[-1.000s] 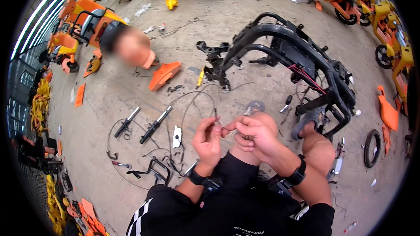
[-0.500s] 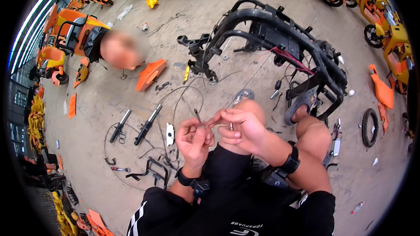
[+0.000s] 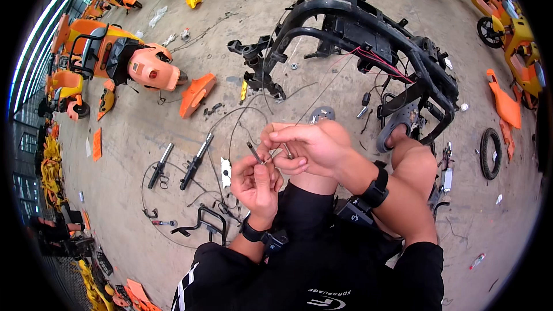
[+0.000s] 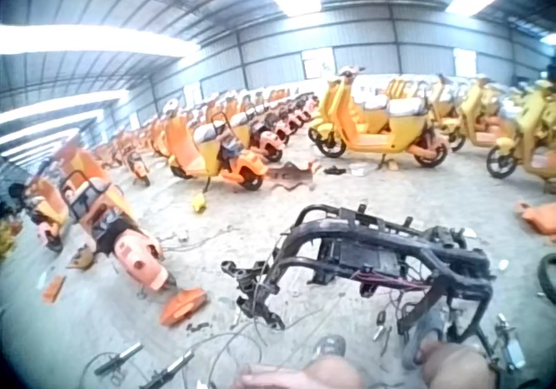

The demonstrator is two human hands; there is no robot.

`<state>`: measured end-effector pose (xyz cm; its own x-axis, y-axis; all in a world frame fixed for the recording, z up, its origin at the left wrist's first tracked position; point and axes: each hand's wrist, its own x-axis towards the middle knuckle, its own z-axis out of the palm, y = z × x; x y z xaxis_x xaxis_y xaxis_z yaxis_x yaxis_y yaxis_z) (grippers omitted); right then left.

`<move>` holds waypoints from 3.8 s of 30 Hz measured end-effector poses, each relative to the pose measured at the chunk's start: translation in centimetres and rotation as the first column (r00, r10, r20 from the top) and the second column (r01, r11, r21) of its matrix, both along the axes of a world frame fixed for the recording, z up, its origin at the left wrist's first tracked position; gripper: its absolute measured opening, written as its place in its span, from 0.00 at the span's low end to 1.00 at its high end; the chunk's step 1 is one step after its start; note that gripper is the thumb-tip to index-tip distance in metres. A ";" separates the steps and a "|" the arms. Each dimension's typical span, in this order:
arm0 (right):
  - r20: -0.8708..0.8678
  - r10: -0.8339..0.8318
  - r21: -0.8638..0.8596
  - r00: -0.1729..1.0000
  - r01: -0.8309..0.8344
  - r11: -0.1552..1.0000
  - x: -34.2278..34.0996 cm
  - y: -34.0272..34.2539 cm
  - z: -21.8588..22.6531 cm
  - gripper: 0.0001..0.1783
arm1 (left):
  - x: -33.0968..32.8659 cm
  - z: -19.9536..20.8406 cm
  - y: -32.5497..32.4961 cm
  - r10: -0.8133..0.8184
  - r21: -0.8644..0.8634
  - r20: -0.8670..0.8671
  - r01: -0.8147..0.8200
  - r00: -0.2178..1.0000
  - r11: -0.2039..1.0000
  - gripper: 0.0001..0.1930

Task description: The person sits on the floor of a workshop and assembles a scooter frame. They use a screwdriver to tighten screws on a small component and manipulate wires and parts of the frame.

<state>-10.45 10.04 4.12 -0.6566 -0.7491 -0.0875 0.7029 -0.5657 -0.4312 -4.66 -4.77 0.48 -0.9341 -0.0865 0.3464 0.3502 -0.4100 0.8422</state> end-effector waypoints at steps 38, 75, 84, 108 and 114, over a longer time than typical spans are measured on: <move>-0.154 0.124 0.101 0.980 -0.110 0.989 -0.3 1.8 0.7 0.11 | 1.3 -0.6 1.6 0.044 -0.001 -0.028 -0.044 0.999 0.999 0.11; -0.120 0.096 0.020 0.988 -0.094 0.995 0.3 1.8 0.0 0.11 | 1.9 -0.2 1.7 -0.004 -0.001 -0.024 0.004 1.000 1.000 0.09; -0.174 0.093 0.063 0.980 -0.084 0.995 0.4 2.1 0.2 0.10 | 2.2 -0.5 2.4 0.022 -0.001 -0.023 -0.022 0.999 1.000 0.10; -0.142 0.102 0.091 0.985 -0.090 0.992 0.6 2.2 0.3 0.11 | 2.0 -0.4 2.0 0.007 -0.020 -0.041 -0.007 0.999 1.000 0.10; -0.136 0.106 0.134 0.985 -0.087 0.987 0.6 2.6 0.9 0.10 | 2.1 -0.2 2.4 0.022 -0.033 -0.026 -0.023 0.999 0.999 0.10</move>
<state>-9.81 12.60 5.06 -0.5944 -0.7983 -0.0965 0.6775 -0.4326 -0.5949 -2.61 -2.40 0.29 -0.9227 -0.0956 0.3734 0.3809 -0.3735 0.8458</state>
